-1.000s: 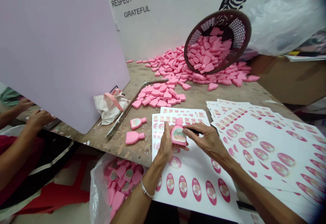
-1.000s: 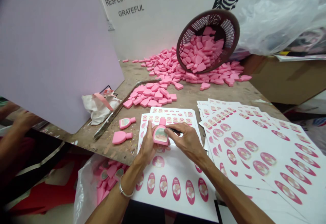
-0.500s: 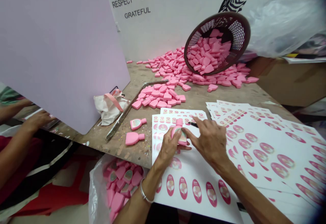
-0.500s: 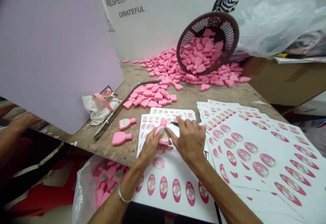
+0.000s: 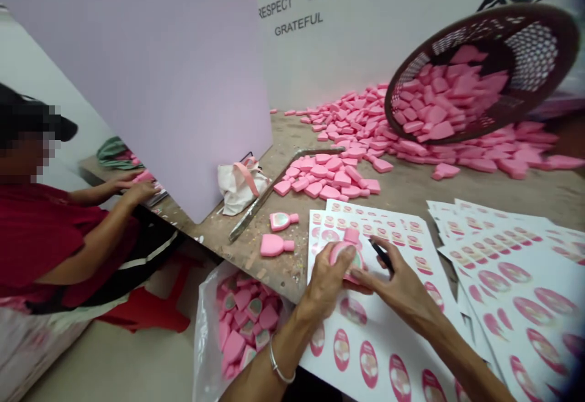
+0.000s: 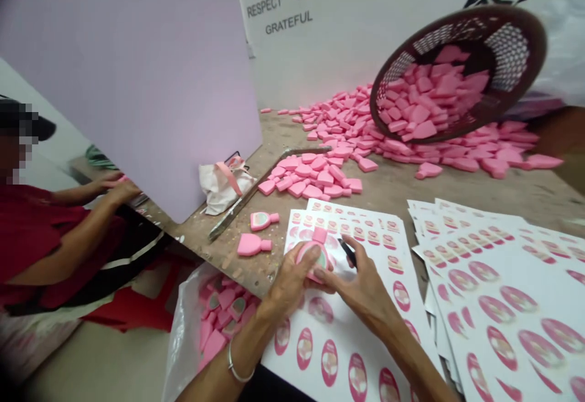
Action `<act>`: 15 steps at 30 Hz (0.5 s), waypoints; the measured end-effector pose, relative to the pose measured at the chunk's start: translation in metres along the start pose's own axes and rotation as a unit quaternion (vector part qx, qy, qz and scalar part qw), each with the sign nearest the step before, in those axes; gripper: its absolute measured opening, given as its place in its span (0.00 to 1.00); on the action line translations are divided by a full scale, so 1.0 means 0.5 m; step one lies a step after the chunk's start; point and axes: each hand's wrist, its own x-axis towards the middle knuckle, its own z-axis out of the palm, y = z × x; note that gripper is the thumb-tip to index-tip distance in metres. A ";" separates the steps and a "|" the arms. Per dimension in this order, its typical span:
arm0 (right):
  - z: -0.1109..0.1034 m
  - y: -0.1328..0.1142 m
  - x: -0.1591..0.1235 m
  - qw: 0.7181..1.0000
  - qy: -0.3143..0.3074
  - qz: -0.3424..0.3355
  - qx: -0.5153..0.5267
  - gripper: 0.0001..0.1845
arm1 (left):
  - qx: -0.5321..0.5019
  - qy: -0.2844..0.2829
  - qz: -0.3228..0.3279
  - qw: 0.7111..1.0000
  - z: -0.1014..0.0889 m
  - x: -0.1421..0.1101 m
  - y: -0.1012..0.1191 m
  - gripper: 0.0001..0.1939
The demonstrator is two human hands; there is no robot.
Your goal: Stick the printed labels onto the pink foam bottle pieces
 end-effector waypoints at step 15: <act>-0.033 -0.015 0.047 0.984 0.056 -0.110 -0.125 0.20 | 0.604 0.016 0.279 0.746 -0.316 0.003 0.030 0.12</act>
